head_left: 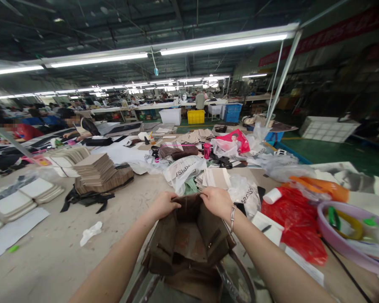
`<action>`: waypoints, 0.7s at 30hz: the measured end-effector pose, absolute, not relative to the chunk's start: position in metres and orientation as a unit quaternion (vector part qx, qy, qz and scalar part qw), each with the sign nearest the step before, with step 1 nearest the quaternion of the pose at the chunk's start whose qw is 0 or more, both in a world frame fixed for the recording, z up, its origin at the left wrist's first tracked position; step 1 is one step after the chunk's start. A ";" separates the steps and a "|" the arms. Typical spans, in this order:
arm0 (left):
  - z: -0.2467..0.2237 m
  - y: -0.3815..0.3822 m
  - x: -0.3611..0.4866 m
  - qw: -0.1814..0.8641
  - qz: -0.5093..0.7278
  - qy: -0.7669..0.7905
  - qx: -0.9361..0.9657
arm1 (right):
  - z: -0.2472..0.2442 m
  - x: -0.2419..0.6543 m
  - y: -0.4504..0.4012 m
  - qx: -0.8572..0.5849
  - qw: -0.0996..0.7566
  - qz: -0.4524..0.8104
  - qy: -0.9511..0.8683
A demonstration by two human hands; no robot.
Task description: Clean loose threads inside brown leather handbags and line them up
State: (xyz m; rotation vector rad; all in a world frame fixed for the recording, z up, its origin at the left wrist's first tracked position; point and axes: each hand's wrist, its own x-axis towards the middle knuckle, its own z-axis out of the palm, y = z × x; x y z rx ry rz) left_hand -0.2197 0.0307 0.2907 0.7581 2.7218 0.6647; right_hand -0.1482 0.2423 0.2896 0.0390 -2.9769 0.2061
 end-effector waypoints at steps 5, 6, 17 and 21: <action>0.288 0.026 -0.211 0.082 0.288 0.916 0.265 | 0.287 -0.148 0.241 0.013 0.083 0.059 -0.995; 0.287 0.025 -0.211 0.074 0.294 0.914 0.270 | 0.287 -0.148 0.241 0.015 0.086 0.058 -0.994; 0.284 0.029 -0.211 0.041 0.260 0.929 0.261 | 0.281 -0.149 0.244 0.002 0.089 0.093 -0.992; 0.282 0.032 -0.209 0.028 0.236 0.936 0.260 | 0.280 -0.147 0.249 0.031 0.115 0.133 -0.984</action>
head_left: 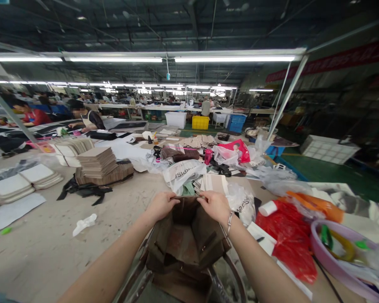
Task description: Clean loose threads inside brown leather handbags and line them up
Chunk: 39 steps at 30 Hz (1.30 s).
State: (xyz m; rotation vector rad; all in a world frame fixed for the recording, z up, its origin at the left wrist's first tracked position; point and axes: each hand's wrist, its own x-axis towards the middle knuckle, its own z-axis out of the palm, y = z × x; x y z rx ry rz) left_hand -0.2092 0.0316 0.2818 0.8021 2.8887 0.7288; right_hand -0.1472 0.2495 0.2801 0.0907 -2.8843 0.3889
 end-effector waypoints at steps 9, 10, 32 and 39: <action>0.281 0.031 -0.203 0.020 0.157 0.954 0.255 | 0.289 -0.151 0.242 0.062 0.105 0.081 -0.989; 0.282 0.030 -0.202 0.028 0.152 0.953 0.260 | 0.290 -0.153 0.240 0.057 0.101 0.074 -0.991; 0.289 0.076 -0.217 -0.004 0.149 0.941 0.304 | 0.273 -0.164 0.256 0.062 0.118 0.243 -0.961; 0.287 0.079 -0.215 -0.015 0.134 0.949 0.283 | 0.273 -0.164 0.259 0.121 0.071 0.296 -0.945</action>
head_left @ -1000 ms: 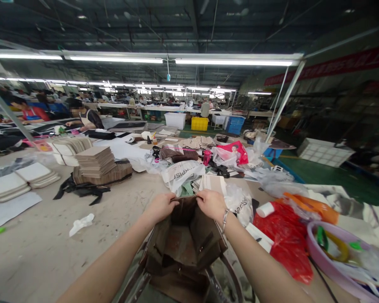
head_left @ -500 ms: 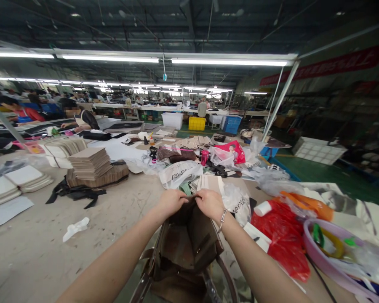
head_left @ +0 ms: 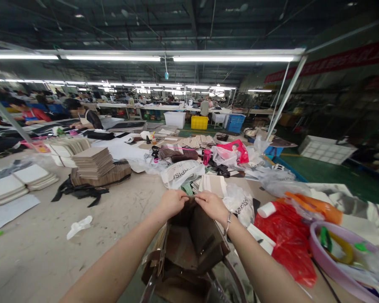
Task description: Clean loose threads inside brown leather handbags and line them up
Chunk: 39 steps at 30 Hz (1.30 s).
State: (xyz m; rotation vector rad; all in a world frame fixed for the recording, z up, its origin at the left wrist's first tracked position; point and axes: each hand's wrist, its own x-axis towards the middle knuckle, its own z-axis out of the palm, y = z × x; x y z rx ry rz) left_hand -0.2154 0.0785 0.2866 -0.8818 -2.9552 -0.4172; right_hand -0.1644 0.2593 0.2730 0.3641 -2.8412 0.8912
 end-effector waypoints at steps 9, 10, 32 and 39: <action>0.284 0.077 -0.213 0.013 -0.147 -0.950 -0.274 | 0.280 -0.153 0.257 0.126 0.093 0.416 -0.896; 0.285 0.078 -0.213 0.009 -0.151 -0.948 -0.280 | 0.281 -0.154 0.254 0.120 0.116 0.386 -0.907; 0.287 0.058 -0.223 -0.079 -0.290 -0.899 -0.318 | 0.280 -0.177 0.255 0.168 0.121 0.201 -0.957; 0.287 0.062 -0.218 -0.075 -0.288 -0.908 -0.295 | 0.280 -0.175 0.256 0.169 0.112 0.206 -0.957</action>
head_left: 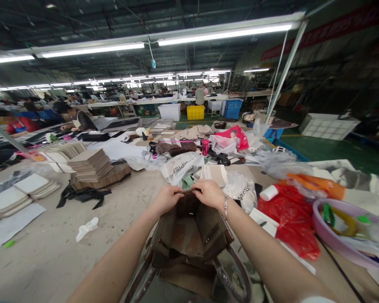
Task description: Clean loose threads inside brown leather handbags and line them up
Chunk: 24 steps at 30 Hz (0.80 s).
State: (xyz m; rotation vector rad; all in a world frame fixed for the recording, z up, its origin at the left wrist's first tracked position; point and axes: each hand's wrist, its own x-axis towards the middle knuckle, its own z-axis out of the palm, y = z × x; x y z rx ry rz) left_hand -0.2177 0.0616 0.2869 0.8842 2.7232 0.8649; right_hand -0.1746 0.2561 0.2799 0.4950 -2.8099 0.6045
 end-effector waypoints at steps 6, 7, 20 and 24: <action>0.285 0.059 -0.222 0.072 0.274 0.910 0.303 | 0.282 -0.179 0.255 0.154 0.110 0.191 -0.963; 0.285 0.058 -0.223 0.080 0.276 0.906 0.311 | 0.282 -0.180 0.254 0.151 0.107 0.187 -0.965; 0.289 0.067 -0.224 0.042 0.231 0.913 0.334 | 0.285 -0.180 0.252 0.134 0.116 0.156 -0.972; 0.288 0.066 -0.226 0.032 0.222 0.916 0.334 | 0.286 -0.179 0.250 0.131 0.123 0.139 -0.974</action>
